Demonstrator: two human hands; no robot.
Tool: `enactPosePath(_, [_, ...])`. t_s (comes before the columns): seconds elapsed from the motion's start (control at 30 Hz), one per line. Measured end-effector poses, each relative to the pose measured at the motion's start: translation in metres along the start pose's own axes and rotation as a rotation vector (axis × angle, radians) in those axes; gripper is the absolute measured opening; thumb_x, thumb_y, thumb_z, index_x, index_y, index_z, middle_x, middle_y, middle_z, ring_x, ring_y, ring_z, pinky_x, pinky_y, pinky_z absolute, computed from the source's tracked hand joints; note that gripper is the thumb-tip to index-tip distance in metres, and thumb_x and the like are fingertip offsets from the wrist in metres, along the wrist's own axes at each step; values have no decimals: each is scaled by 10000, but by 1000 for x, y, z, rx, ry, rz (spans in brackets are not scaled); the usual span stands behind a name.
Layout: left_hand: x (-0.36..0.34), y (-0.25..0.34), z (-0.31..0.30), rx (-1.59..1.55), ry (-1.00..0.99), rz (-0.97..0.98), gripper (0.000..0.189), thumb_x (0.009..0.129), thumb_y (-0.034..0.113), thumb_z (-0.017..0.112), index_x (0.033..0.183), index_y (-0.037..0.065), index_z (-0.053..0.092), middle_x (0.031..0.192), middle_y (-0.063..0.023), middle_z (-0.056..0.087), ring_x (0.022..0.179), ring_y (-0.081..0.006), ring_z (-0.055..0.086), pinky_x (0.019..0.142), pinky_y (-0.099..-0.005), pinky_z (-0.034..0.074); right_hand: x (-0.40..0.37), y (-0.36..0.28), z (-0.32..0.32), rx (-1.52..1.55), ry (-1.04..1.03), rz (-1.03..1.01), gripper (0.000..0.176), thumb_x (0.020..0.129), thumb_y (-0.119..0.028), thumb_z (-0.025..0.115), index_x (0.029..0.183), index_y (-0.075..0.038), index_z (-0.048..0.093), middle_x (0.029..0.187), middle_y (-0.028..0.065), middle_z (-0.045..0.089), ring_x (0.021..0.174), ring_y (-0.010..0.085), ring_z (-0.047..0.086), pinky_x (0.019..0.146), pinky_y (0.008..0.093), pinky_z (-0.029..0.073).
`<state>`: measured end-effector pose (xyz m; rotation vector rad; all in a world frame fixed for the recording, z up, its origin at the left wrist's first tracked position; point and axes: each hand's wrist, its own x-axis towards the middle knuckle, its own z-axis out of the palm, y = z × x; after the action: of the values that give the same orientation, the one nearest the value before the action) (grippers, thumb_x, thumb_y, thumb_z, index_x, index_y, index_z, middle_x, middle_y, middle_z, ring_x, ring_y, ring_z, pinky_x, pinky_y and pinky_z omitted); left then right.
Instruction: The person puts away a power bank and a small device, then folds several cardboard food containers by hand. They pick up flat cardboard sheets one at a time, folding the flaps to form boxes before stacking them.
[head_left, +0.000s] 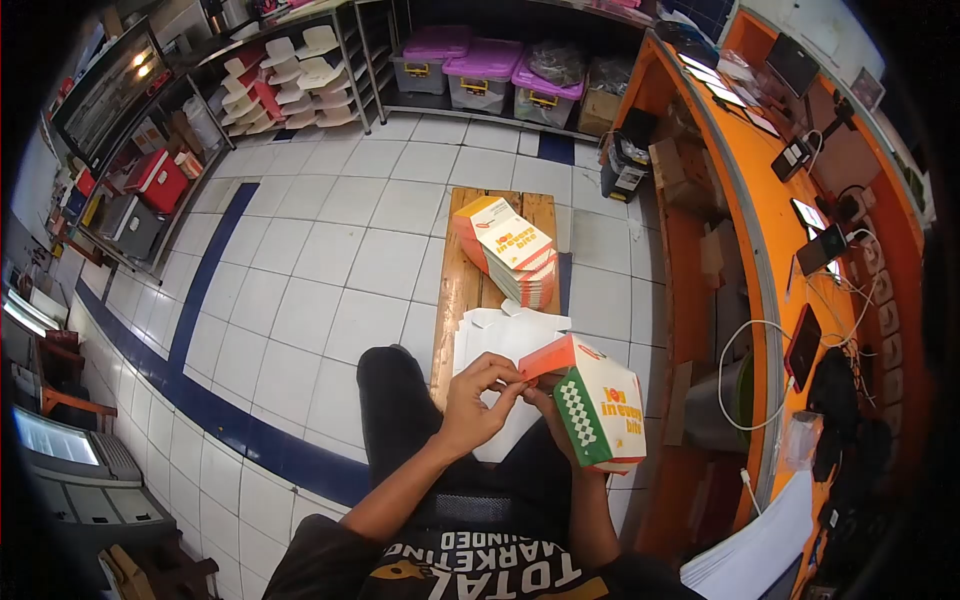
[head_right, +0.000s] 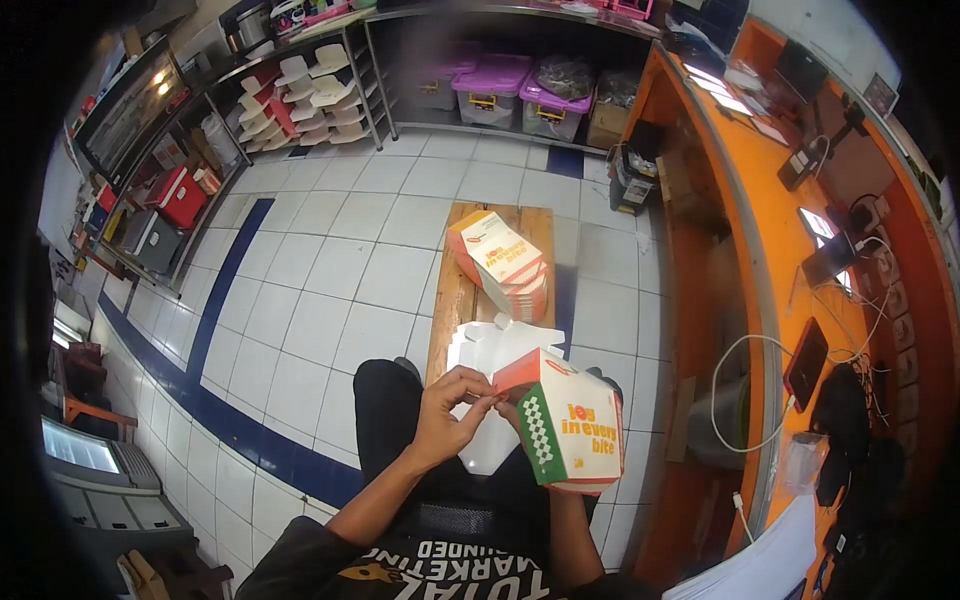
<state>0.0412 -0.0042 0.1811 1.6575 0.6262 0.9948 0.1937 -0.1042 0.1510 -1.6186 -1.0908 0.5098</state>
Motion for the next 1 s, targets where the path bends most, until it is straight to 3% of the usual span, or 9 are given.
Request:
enactPosePath(0.17, [-2,-12,6,-53,24,-43,72,879,-59,670,941,-39,702,984,-111,650,863,-163,677,735,-267,559,6,-5,4,-16,-1,13,406,916,-63,695,1284,18,547,1104,92,666,1022,154,630,907,314,532])
enactPosePath(0.43, [-9,-1,19,132,176,141,151,871,-61,660,1004,-24,722,991,-132,695,889,-189,696,770,-291,552,13,-11,6,-43,3,33,394,911,-67,703,1265,25,557,1069,89,680,989,144,645,884,307,547])
enactPosePath(0.57, [-5,1,20,64,186,48,152,867,-70,650,998,-22,711,956,-127,694,854,-191,695,775,-292,557,13,-16,8,-58,10,58,388,908,-68,707,1256,28,563,1051,88,687,972,139,652,873,303,555])
enactPosePath(0.6, [-5,-3,18,37,139,17,143,867,-63,654,995,-22,703,958,-126,693,854,-186,693,772,-295,559,15,-8,14,132,53,110,335,908,-87,723,1193,42,604,936,89,691,876,128,652,832,280,553])
enactPosePath(0.7, [-5,-14,14,-3,62,-52,130,869,-60,652,986,-23,696,970,-130,686,875,-181,683,770,-290,551,16,-2,7,434,-131,229,274,906,-75,729,1132,51,639,961,89,689,883,146,651,816,289,551])
enactPosePath(0.77, [-5,-16,12,-18,24,-90,127,871,-65,646,981,-25,696,980,-136,681,897,-181,676,772,-282,542,16,-5,10,481,-109,171,116,923,-96,713,988,-18,657,871,8,662,815,84,621,721,240,507])
enactPosePath(0.83, [-2,-14,11,253,0,200,143,839,-53,652,978,-24,639,995,-159,633,799,-303,678,706,-339,552,16,-9,13,303,-105,231,236,947,-117,693,1129,30,662,952,78,693,888,160,651,842,304,541])
enactPosePath(0.97, [-4,-5,14,431,-16,214,193,816,-45,650,991,-15,575,1014,-169,584,809,-375,646,686,-401,542,6,-23,14,118,-192,236,206,955,-128,693,1112,4,674,1033,58,691,944,155,641,844,282,514])
enactPosePath(1.0, [-3,-15,12,462,20,170,212,812,-26,659,995,-13,552,1020,-167,573,822,-382,637,677,-426,532,3,-10,24,109,-148,-9,215,963,-154,686,1123,-11,667,1083,41,677,956,152,629,842,290,508])
